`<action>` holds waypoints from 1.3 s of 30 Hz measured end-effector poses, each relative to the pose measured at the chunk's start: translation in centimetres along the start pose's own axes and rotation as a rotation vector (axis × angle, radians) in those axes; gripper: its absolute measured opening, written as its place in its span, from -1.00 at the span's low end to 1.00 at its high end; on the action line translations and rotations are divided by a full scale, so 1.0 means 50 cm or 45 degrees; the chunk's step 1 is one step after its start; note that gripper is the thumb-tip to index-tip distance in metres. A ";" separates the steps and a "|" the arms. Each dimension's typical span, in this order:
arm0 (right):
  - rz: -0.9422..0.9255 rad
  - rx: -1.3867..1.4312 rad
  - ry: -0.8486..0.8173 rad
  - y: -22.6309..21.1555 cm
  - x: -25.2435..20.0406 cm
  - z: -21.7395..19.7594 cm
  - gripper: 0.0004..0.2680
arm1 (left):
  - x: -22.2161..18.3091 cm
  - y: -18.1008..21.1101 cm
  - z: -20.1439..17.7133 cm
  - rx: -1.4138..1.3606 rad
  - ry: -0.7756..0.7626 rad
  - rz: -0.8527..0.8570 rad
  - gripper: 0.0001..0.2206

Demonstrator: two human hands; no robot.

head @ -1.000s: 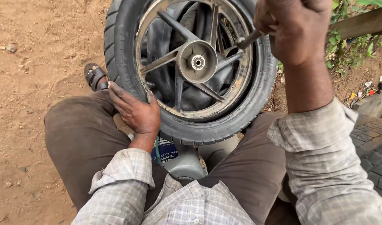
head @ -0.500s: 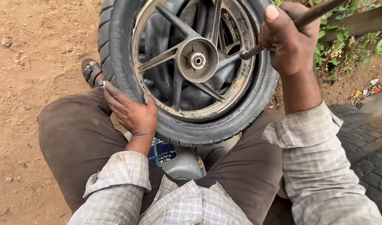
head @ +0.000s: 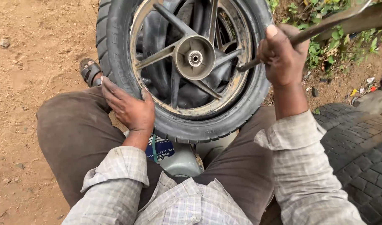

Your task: Using tire irons to remove a motorcycle tire from its rim and then reseat it.

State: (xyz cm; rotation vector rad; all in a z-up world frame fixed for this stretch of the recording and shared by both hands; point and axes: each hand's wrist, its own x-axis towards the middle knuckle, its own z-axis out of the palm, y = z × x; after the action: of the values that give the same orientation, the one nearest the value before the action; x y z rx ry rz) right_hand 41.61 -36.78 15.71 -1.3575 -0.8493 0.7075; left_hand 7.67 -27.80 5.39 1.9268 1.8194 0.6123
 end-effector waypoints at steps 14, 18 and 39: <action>0.026 0.094 0.143 -0.016 -0.045 0.034 -0.69 | -0.008 -0.009 0.005 0.024 0.009 0.027 0.04; 0.372 0.108 0.270 0.203 -0.094 -0.019 -0.76 | -0.004 -0.003 0.000 0.035 0.031 0.016 0.05; 0.116 0.179 0.340 0.016 -0.122 0.026 -0.72 | -0.004 -0.033 0.019 0.074 -0.028 -0.002 0.07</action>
State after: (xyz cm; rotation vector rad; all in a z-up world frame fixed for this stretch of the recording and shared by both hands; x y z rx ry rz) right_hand 37.32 -41.16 14.28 -1.3343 -0.5189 0.6270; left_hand 6.87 -27.93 3.67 1.9614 1.8444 0.5406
